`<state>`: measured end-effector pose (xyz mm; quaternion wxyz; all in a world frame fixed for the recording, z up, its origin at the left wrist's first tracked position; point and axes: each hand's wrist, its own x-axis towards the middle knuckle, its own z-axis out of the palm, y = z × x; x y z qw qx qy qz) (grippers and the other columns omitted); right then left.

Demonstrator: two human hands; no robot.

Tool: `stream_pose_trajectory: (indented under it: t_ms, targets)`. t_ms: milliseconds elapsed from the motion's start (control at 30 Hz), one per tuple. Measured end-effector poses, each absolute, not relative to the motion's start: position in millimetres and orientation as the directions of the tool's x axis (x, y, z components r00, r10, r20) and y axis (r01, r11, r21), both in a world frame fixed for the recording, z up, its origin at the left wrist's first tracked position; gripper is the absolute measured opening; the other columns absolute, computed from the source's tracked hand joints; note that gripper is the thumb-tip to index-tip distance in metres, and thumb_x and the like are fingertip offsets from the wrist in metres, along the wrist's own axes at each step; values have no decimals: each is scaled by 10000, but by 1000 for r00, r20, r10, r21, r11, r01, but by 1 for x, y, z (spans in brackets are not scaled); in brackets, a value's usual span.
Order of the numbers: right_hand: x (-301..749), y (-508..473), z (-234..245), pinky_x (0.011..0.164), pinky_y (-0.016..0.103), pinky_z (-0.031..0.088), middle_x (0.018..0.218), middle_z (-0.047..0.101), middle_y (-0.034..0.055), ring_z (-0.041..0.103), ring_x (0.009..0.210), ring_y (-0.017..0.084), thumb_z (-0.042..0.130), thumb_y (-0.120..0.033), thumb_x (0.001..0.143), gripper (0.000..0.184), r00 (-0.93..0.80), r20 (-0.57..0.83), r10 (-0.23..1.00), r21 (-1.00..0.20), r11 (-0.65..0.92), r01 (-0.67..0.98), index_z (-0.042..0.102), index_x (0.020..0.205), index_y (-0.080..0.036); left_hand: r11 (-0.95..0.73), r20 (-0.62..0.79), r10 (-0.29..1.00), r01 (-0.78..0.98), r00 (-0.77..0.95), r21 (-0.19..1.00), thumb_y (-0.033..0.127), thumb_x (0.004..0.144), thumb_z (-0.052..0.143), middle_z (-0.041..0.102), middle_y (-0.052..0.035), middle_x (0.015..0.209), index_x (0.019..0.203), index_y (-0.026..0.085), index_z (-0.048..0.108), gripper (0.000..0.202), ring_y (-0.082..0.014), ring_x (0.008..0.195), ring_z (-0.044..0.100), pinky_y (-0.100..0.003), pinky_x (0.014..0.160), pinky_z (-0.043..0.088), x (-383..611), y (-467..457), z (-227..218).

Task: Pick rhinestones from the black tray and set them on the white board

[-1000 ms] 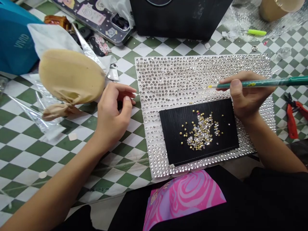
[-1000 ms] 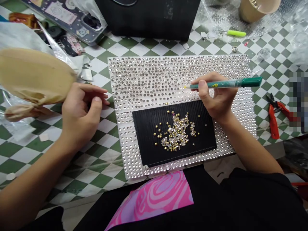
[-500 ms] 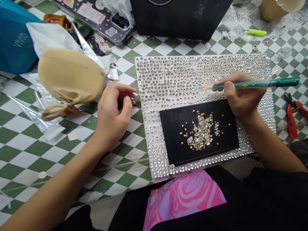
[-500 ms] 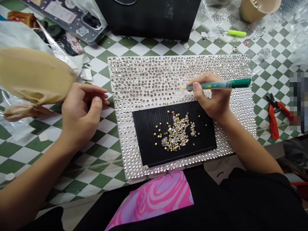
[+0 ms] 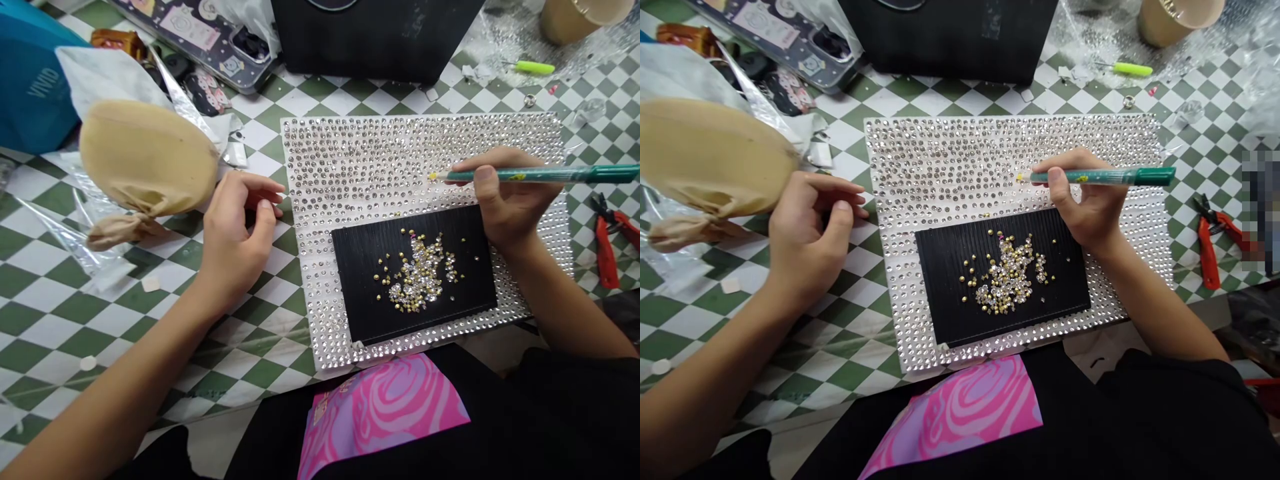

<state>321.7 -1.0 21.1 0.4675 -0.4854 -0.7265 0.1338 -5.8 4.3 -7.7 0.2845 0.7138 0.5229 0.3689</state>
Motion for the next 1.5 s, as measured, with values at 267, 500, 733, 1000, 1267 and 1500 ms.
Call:
stream_pose_trajectory:
  t_ms: [267, 500, 733, 1000, 1267, 1500]
  targets:
    - [321, -2, 24, 623, 221, 520, 762, 711, -5, 662, 664, 73, 572, -146, 865, 152, -86, 563, 822, -630, 494, 600, 722, 850, -160, -293, 231, 956, 539, 181, 790, 154, 868, 447, 572, -18, 895, 988, 177, 592, 190, -57, 730, 558, -209, 693, 459, -6, 6, -9]
    - [324, -2, 22, 625, 247, 486, 759, 712, 17, 643, 694, 96, 569, -170, 863, 147, -150, 496, 855, -606, 465, 645, 715, 850, -164, -299, 235, 954, 540, 186, 787, 146, 867, 448, 572, -13, 898, 994, 183, 588, 193, -53, 730, 558, -204, 695, 461, -5, 5, -8]
    - [321, -4, 24, 522, 215, 445, 619, 666, -1, 609, 548, 73, 575, -139, 796, 170, -19, 607, 795, -677, 529, 512, 686, 668, -153, -304, 239, 953, 536, 189, 788, 146, 870, 445, 574, -13, 908, 994, 188, 588, 194, -52, 729, 559, -202, 689, 465, -6, 6, -9]
    - [326, -15, 33, 404, 212, 348, 503, 564, -21, 486, 412, 59, 568, -137, 730, 157, -233, 548, 803, -711, 594, 377, 673, 617, -167, -303, 234, 953, 543, 193, 783, 150, 874, 447, 570, -3, 895, 1002, 195, 588, 195, -55, 734, 556, -210, 697, 463, -7, 5, -9]
    - [322, -17, 45, 394, 215, 356, 510, 577, -17, 479, 423, 67, 529, -97, 718, 165, -455, 519, 724, -605, 687, 404, 647, 636, -177, -304, 241, 953, 537, 186, 787, 143, 869, 451, 580, -9, 895, 984, 201, 592, 191, -65, 732, 561, -223, 694, 461, -5, 5, -7]
    - [321, -15, 31, 393, 219, 339, 498, 567, -19, 482, 413, 65, 562, -123, 724, 156, -185, 615, 766, -661, 630, 407, 656, 613, -177, -302, 238, 953, 537, 187, 788, 148, 871, 449, 581, -15, 895, 980, 201, 594, 189, -72, 737, 561, -233, 700, 463, -5, 5, -8]
